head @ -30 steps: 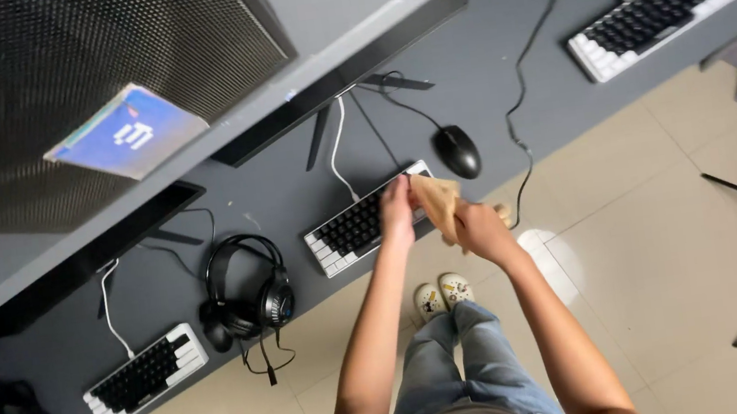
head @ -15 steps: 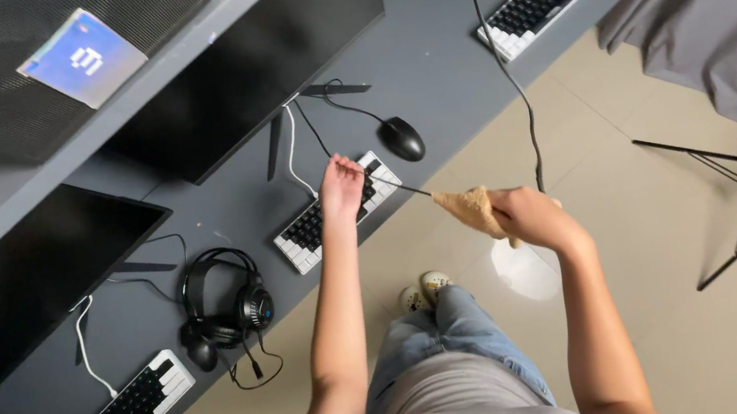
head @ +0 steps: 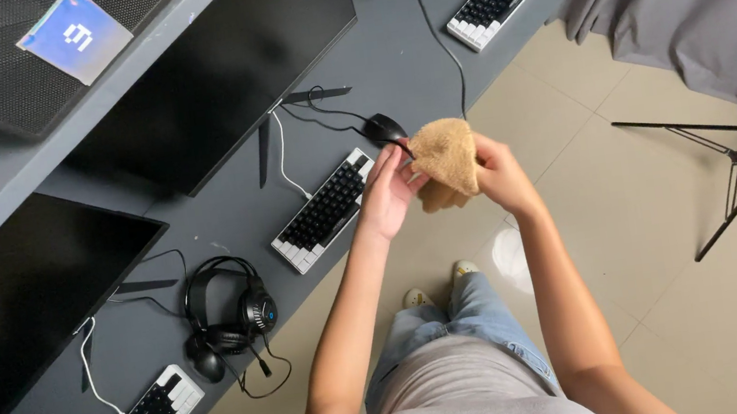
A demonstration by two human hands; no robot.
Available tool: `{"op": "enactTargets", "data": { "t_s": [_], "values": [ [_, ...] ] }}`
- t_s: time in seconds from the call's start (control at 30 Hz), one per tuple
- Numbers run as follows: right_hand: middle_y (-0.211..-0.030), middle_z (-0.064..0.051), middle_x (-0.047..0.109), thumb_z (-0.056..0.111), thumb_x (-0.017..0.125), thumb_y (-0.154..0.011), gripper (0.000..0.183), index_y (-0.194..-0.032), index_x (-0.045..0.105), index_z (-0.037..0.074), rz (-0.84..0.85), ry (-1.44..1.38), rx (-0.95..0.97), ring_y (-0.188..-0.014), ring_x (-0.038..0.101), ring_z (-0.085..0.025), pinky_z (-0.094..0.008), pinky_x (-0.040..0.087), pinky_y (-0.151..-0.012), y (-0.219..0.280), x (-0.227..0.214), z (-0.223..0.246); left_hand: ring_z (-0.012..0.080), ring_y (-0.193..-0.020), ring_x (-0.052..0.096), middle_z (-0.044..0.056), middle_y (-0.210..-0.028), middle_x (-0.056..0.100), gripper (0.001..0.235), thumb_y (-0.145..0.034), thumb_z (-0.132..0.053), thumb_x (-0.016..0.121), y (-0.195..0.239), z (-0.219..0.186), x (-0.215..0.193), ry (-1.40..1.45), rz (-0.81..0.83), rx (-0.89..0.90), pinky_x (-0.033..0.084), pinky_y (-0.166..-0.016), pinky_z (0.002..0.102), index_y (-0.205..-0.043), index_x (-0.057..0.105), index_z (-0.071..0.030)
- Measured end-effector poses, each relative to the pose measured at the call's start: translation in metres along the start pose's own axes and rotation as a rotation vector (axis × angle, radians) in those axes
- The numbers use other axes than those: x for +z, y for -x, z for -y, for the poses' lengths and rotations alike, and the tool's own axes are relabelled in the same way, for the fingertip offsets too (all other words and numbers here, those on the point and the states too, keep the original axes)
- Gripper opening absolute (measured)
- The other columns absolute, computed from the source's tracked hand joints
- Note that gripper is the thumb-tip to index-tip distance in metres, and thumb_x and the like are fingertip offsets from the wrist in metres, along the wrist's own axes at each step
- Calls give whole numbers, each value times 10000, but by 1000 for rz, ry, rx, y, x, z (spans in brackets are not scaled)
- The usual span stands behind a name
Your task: The person wipes a keyboard, mouse, and headphones with a cloth on a desk. They lift and turn the keyboard to clean its underside, wipe the mouse and its cable, and clean the earcups and headband of the headphones before placing them back on the desk.
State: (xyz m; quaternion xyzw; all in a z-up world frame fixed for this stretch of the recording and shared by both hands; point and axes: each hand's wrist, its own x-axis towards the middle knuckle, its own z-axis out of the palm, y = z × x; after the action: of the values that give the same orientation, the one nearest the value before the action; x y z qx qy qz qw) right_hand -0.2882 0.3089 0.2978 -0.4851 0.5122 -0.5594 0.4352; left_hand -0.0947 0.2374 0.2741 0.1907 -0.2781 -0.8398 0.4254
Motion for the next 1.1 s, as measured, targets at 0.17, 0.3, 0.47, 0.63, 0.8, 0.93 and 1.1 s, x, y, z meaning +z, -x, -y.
{"op": "enactTargets", "data": {
  "t_s": [0.17, 0.3, 0.47, 0.63, 0.8, 0.93, 1.1],
  "values": [
    [-1232, -57, 659, 215, 652, -1019, 380, -1355, 621, 40, -97, -387, 6, -1101, 612, -152, -334, 533, -912, 8, -11, -58, 150, -946, 661, 45, -1089, 661, 85, -1088, -198, 582, -15, 3, -19, -57, -39, 89, 556, -893, 356, -1126, 587, -121],
    [-1530, -87, 511, 447, 552, -1034, 600, -1514, 455, 100, -209, -1138, -96, -1408, 524, -260, -448, 449, -1217, 26, -14, -16, 189, -947, 690, 84, -1079, 668, 100, -1061, -200, 596, -17, -9, -27, -50, -131, 218, 573, -965, 400, -1103, 570, -113],
    [-1494, -81, 529, 463, 530, -1005, 596, -1494, 441, 133, -249, -1360, -169, -1388, 506, -267, -479, 386, -1223, 37, -37, -7, 224, -1013, 689, 109, -1113, 659, 128, -1055, -199, 596, -24, -24, -35, 12, -194, 356, 560, -1042, 432, -1085, 550, -84],
    [-1294, -103, 618, 484, 478, -983, 554, -1387, 507, 106, -104, -1112, 33, -1099, 610, -270, -433, 486, -871, 31, 5, 17, 238, -1083, 685, 127, -1167, 662, 151, -1059, -201, 593, -25, -16, -26, 85, -177, 406, 537, -1091, 436, -1085, 559, -56],
    [-1094, -123, 706, 504, 426, -962, 550, -1281, 573, 80, 40, -863, 229, -810, 714, -271, -386, 585, -519, 11, 57, -5, 223, -1095, 680, 108, -1160, 674, 150, -1072, -202, 583, -17, 20, -5, 41, -103, 267, 541, -1046, 400, -1124, 599, -63],
    [-1251, -125, 683, 187, 577, -1072, 354, -1393, 548, 41, -255, -892, 184, -1081, 710, -245, -387, 632, -878, -27, 71, -99, 190, -1078, 675, 95, -1136, 672, 140, -1120, -184, 589, 0, 43, -33, 11, -113, 231, 533, -1003, 370, -1113, 588, -44],
    [-1157, -165, 668, 229, 546, -1103, 291, -1269, 581, -8, -370, -1220, 43, -991, 704, -286, -428, 607, -844, -67, 54, -108, 187, -955, 696, 90, -1057, 699, 88, -1048, -153, 596, 14, 31, -39, -8, -193, 205, 551, -972, 378, -1069, 592, -67]
  ]
}}
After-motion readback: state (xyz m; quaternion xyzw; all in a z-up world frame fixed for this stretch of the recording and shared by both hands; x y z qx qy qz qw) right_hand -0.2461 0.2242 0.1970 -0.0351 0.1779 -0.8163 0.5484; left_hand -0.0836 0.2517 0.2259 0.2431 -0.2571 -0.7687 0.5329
